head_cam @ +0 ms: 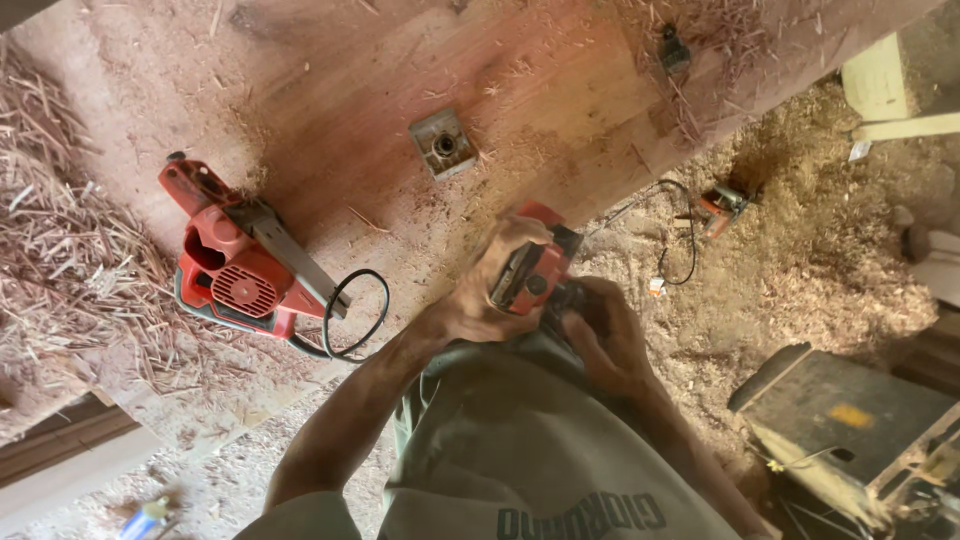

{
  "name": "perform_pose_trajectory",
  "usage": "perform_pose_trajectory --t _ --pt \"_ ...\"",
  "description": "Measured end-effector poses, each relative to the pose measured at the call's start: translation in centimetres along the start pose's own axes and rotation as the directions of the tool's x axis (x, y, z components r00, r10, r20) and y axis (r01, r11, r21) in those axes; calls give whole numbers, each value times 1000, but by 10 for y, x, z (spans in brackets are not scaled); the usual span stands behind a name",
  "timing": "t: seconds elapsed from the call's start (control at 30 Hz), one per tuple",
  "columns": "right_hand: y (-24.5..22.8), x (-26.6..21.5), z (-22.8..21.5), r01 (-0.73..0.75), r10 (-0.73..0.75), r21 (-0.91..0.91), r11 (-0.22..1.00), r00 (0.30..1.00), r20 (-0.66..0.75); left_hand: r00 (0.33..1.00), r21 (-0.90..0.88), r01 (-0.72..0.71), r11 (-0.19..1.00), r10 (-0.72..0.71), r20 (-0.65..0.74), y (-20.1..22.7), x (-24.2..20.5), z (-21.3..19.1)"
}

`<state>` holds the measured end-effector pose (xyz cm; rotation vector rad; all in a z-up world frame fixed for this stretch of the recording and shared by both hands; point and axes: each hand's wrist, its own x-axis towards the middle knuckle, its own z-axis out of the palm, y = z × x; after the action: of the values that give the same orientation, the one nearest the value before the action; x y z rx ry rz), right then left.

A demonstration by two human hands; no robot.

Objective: The person assembles a handheld electric planer by attaching a metal base plate and inserting a cutter blade. They align the base, secure it with screws, and fit the blade into the cutter head, then reattach the cover.

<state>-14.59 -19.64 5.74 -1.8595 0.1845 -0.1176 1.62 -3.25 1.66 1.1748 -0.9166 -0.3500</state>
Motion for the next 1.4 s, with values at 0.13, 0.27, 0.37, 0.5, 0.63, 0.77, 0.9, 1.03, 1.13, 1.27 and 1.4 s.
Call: perform_pose_trajectory --t 0.13,0.27,0.37,0.5,0.63,0.77,0.9,1.03,1.13,1.27,1.4 --pt "7 -1 -1 -673 657 -138 727 740 -143 996 -106 89 990 -86 38 -8 -7 5" --pt "13 -5 2 -302 319 149 942 942 -108 998 -38 34 999 -32 51 -9 -5 0" --pt "17 -5 4 -416 410 -38 909 906 -105 998 -6 -2 1000 2 64 -10 -4 0" --pt "18 5 -1 -695 683 -297 655 713 -159 998 27 -7 1000 6 62 -10 -6 1" --pt "6 -3 2 -417 411 -23 908 901 -138 996 -81 59 995 -54 69 -9 -5 -1" --pt "9 -3 6 -594 589 -55 803 804 -82 997 -77 6 997 -1 71 -10 -4 -3" --pt "8 -1 5 -651 656 88 754 742 -135 998 -42 8 999 -5 56 -8 -5 -5" --pt "4 -1 4 -403 409 75 912 907 -97 998 29 9 1000 -10 55 -7 -4 -5" --pt "8 -1 4 -633 615 -84 770 770 -171 999 -98 17 995 -13 48 -10 -6 -1" --pt "14 5 -2 -459 437 -144 876 885 -160 998 -88 26 996 -21 61 -11 -8 -3" --pt "15 -1 -2 -287 263 -267 920 957 -126 996 -115 57 992 -49 72 -13 -9 -3"
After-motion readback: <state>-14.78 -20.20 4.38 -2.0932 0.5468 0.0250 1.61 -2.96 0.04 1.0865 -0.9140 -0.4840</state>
